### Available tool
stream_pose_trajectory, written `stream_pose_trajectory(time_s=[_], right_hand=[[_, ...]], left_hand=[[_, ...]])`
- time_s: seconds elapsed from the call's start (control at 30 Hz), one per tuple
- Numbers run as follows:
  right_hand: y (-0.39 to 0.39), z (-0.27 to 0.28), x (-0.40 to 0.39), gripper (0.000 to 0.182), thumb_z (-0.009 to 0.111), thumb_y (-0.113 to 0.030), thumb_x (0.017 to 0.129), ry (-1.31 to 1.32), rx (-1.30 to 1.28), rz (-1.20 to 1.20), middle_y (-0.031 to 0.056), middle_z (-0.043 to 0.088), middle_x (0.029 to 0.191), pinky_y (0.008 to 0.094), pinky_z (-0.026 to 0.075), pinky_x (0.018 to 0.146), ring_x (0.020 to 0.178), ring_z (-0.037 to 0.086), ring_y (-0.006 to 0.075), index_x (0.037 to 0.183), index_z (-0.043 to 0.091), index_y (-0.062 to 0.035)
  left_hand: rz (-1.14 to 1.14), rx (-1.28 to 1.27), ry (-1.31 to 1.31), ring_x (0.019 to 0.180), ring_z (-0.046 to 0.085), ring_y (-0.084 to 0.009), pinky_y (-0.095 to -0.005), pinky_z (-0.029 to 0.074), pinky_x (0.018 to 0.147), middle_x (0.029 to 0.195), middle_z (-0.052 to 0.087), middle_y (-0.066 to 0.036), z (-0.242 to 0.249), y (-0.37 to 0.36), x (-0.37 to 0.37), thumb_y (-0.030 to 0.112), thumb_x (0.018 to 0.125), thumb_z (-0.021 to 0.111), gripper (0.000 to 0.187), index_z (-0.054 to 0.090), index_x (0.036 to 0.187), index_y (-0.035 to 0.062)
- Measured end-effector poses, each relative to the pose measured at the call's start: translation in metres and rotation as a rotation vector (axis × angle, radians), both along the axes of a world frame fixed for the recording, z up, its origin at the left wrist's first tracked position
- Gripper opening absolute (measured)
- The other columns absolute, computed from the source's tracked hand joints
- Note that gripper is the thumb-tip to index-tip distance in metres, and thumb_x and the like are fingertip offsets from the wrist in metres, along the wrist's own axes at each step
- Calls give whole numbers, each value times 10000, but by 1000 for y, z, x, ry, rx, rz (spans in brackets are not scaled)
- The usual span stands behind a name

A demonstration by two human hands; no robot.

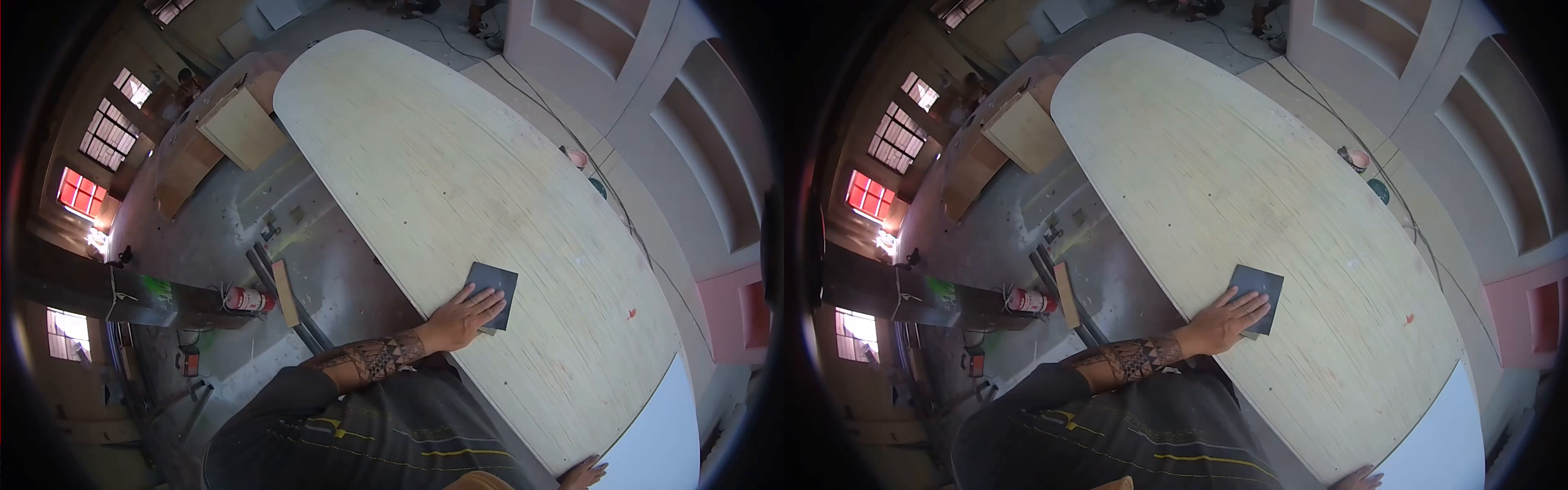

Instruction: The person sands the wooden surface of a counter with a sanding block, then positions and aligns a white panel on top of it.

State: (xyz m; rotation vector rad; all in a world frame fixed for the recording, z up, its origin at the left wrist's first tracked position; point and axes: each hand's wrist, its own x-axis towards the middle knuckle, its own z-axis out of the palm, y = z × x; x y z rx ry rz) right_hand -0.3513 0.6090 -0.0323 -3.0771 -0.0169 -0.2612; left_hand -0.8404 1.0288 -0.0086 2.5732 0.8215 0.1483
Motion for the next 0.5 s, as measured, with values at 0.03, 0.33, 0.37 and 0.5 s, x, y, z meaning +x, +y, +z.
stream_pose_trajectory(time_s=[0.03, 0.33, 0.37, 0.5], right_hand=[[12, 5, 0, 753, 412, -683, 1101, 21, 31, -65, 183, 458, 1678, 582, 306, 1258, 1540, 426, 386, 1657, 463, -179], [252, 16, -133, 621, 607, -356, 1126, -229, 547, 774, 273, 509, 1580, 523, 331, 1266, 1493, 453, 424, 1561, 485, 70], [291, 19, -166, 618, 590, -343, 1134, -177, 549, 842, 275, 476, 1610, 525, 297, 1285, 1528, 413, 414, 1581, 461, 63], [451, 3, -299, 664, 595, -398, 1118, 44, 547, 1066, 308, 396, 1663, 564, 242, 1297, 1572, 307, 470, 1623, 434, 2]], left_hand=[[17, 21, -23, 1641, 308, -323, -606, 200, 1332, 1765, 337, -161, 1, 10, -12, 89, 1032, 500, 687, 335, 1699, 67], [1111, -102, 405, 1515, 441, -431, -578, 315, 1268, 1614, 506, -211, -15, 249, -498, 126, 1027, 548, 527, 516, 1544, 32], [1158, 369, 247, 1498, 461, -434, -558, 340, 1258, 1593, 523, -225, 4, 258, -490, 123, 1033, 539, 502, 533, 1525, 22], [813, 276, -306, 1518, 462, -402, -501, 367, 1261, 1556, 556, -256, 80, 253, -323, 117, 1105, 463, 456, 529, 1541, 0]])
